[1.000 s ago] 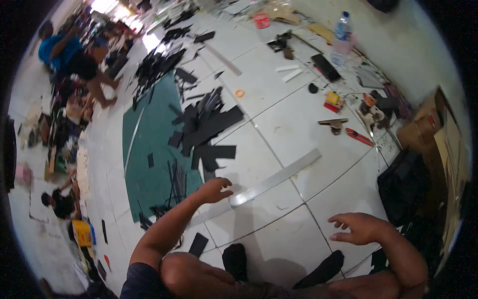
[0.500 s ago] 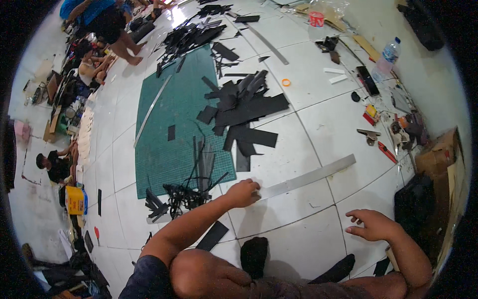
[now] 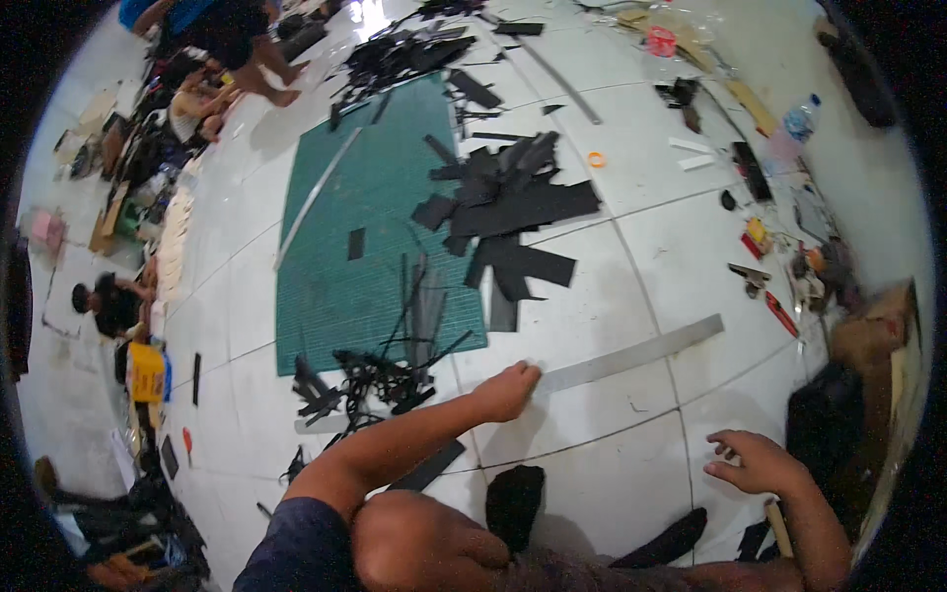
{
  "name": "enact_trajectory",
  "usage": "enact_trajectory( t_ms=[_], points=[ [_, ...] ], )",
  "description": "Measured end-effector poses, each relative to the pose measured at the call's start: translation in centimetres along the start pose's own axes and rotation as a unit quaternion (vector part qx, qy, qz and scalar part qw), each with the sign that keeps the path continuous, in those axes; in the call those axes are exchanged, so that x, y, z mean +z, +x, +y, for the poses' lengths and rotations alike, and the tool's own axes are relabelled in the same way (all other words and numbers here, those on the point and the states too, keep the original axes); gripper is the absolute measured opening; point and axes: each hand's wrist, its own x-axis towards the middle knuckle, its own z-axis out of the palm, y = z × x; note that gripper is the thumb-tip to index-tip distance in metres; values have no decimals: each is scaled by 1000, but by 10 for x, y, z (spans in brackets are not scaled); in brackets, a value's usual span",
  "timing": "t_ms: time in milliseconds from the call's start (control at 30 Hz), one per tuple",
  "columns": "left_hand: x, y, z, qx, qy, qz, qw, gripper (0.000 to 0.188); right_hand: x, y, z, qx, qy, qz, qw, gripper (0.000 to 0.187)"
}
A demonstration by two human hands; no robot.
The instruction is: The person is assembling or organizing black textile/leather components, likely for bags or accessories, using various materials on the floor.
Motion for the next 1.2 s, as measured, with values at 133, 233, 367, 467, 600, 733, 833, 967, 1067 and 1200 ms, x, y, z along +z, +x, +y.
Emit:
enact_trajectory(
  t_ms=[133, 233, 367, 467, 600, 733, 833, 967, 1067, 1200],
  points=[
    [1, -3, -1, 20, 43, 37, 998, 41, -2, -2, 1, -26, -16, -9, 999, 55],
    [-15, -3, 7, 34, 94, 23, 995, 40, 9, 6, 11, -40, -31, -14, 999, 58],
    [-11, 3, 15, 52, 151, 15, 987, 44, 7, 4, -2, -28, -26, -35, 999, 61],
    [-10, 9, 29, 51, 175, 12, 983, 49, 9, 4, -5, -41, -22, -34, 998, 61],
    [-10, 19, 45, 77, 160, 21, 984, 62, 11, 8, -11, -49, -17, -22, 998, 59],
    [-10, 23, 46, 65, 182, -7, 981, 60, 11, 10, -20, -47, -32, -25, 998, 58],
    [-9, 25, 45, 67, 171, 7, 983, 55, 12, 10, -23, -35, -45, -41, 998, 58],
    [-12, 23, 49, 52, 171, 2, 984, 54, 10, 13, -30, -49, -51, -43, 997, 56],
    [-11, 29, 52, 54, 181, 6, 982, 54, 1, 17, -41, -88, -56, -33, 994, 56],
    [-9, 36, 58, 33, 135, 42, 989, 43, -11, 29, -48, -159, -13, -30, 987, 52]
  ],
)
